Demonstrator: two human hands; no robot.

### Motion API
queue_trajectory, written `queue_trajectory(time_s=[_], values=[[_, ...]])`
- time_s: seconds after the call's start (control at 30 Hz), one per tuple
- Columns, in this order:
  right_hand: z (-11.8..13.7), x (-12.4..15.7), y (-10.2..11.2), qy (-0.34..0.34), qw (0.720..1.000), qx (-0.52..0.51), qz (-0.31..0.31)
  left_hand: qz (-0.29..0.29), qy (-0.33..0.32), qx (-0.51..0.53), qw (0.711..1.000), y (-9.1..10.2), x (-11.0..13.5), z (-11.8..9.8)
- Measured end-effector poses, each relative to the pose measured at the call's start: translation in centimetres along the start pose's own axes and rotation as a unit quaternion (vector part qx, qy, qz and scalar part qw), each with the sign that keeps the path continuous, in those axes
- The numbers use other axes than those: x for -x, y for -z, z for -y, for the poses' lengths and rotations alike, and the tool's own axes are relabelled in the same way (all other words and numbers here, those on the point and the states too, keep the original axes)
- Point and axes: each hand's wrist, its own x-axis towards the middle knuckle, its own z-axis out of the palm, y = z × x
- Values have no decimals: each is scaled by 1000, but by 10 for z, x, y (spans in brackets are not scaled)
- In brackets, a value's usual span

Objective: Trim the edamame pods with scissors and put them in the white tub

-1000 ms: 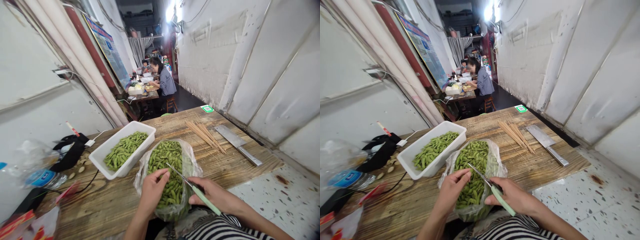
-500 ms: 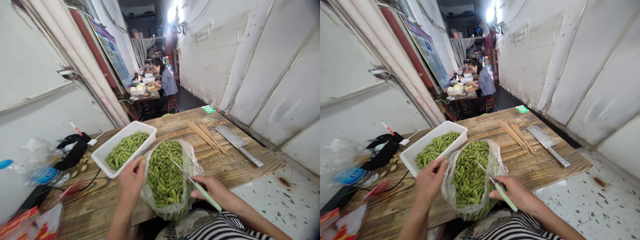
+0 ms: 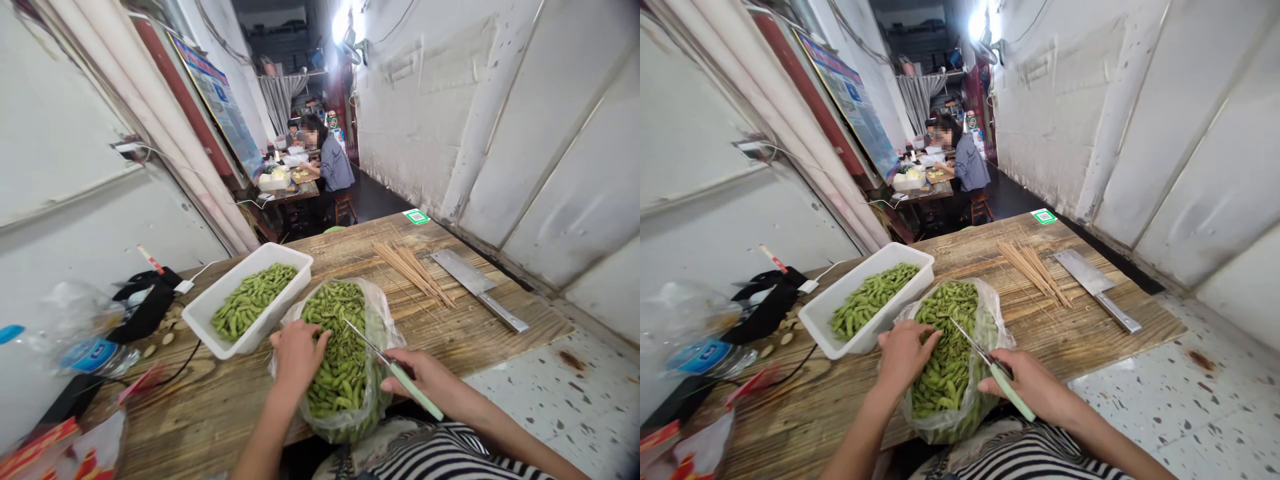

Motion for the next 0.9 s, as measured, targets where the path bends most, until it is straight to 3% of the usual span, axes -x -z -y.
queue_trajectory(time_s=[0.2, 0.33, 0.53, 0.67, 0.73, 0.9], values=[[5, 1, 1, -10, 1000, 21, -1, 41, 34, 30, 998, -15, -3, -6], [3, 1, 2, -11, 1000, 8, -1, 60, 44, 160, 984, -13, -2, -9], [-1, 1, 1, -13, 1000, -11, -1, 133, 148, 378, 904, 2, 3, -15], [4, 2, 1, 1, 1000, -19, 8, 138, 191, 497, 835, 8, 9, -24], [8, 2, 2, 5, 1000, -21, 12, 131, 193, 490, 840, 10, 11, -27], [17, 4, 3, 6, 1000, -20, 20, 104, 164, 409, 891, 13, 14, -30]])
